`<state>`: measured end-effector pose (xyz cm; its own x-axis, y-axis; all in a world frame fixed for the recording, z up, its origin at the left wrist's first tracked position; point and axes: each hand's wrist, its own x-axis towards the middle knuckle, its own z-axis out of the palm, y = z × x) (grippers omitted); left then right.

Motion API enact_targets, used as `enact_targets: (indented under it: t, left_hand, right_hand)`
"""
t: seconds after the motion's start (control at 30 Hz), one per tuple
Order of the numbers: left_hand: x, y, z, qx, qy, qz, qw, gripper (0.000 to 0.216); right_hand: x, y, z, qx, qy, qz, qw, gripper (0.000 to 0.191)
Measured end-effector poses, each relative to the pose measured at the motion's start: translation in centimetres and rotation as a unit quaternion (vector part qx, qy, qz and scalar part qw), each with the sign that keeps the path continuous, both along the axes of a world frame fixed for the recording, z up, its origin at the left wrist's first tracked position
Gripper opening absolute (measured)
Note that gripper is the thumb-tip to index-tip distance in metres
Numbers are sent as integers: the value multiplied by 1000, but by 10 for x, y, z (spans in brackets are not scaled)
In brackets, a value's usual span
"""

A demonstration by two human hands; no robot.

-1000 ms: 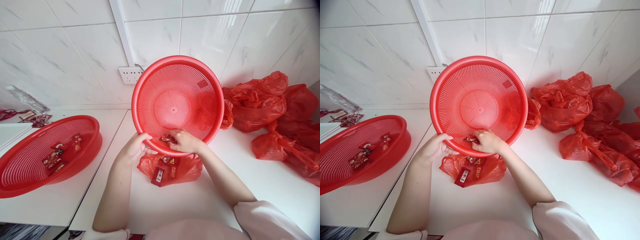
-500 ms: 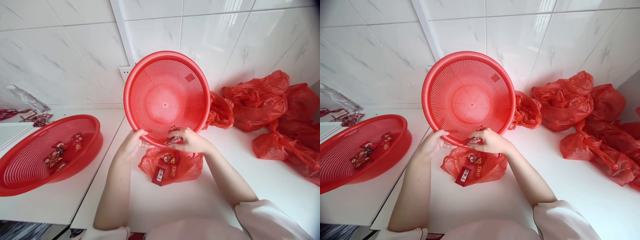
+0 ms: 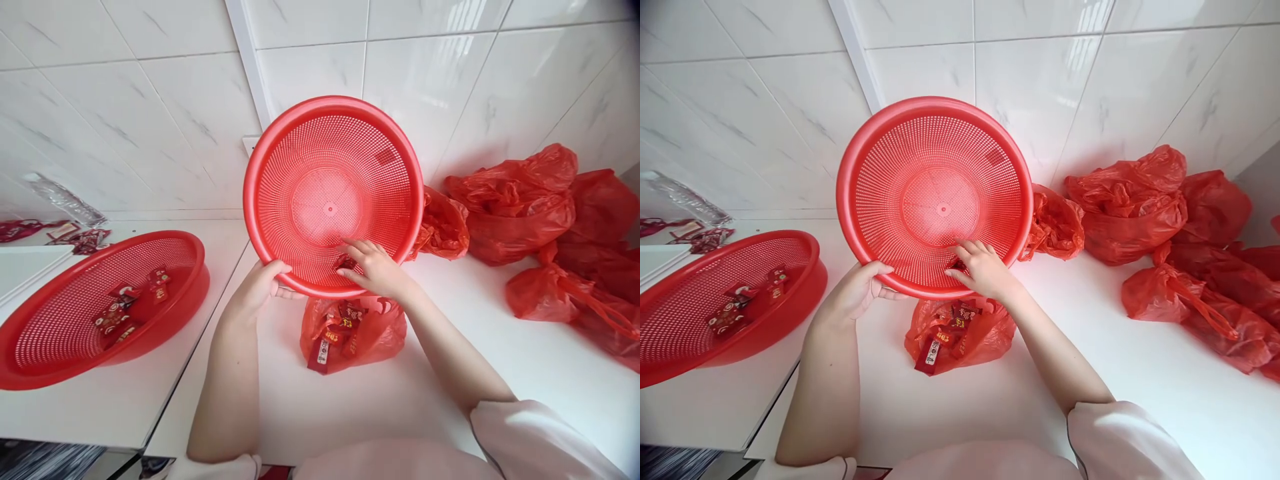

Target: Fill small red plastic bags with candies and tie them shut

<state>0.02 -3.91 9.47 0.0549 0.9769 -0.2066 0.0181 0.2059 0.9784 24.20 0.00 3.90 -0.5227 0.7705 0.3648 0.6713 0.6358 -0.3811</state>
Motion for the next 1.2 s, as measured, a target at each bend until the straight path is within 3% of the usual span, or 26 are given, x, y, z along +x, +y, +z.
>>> enact_targets:
  t: [0.07, 0.23, 0.37, 0.57, 0.7, 0.9, 0.97, 1.07, 1.2]
  left_hand:
    - [1, -2, 1, 0, 7, -6, 1000, 17]
    - [1, 0, -3, -17, 22, -6, 1000, 14]
    - [-1, 1, -3, -4, 12, -7, 1000, 18]
    - [-8, 5, -2, 11, -5, 30, 999, 24]
    - [-14, 10, -5, 18, -17, 70, 997, 28]
    - [-21, 11, -7, 19, -27, 70, 997, 38]
    - [-23, 13, -7, 16, -31, 73, 997, 37]
    - [-25, 16, -9, 9, -49, 87, 995, 33]
    - [-24, 16, -9, 17, -74, 82, 994, 35]
  right_hand:
    - [1, 6, -9, -40, -43, 24, 998, 50]
    - [0, 13, -17, -93, -22, 98, 991, 23]
    - [0, 10, -9, -83, 42, 89, 992, 17]
    - [1, -7, 12, -139, 141, 138, 970, 18]
    - [-1, -13, 15, -178, 140, 178, 958, 19]
    - [5, -11, 17, -211, 100, 221, 947, 23]
    - [9, -11, 20, -193, 76, 199, 958, 24]
    - [15, -12, 22, -124, 29, 79, 989, 29]
    - [22, -12, 23, -73, 27, 5, 997, 48]
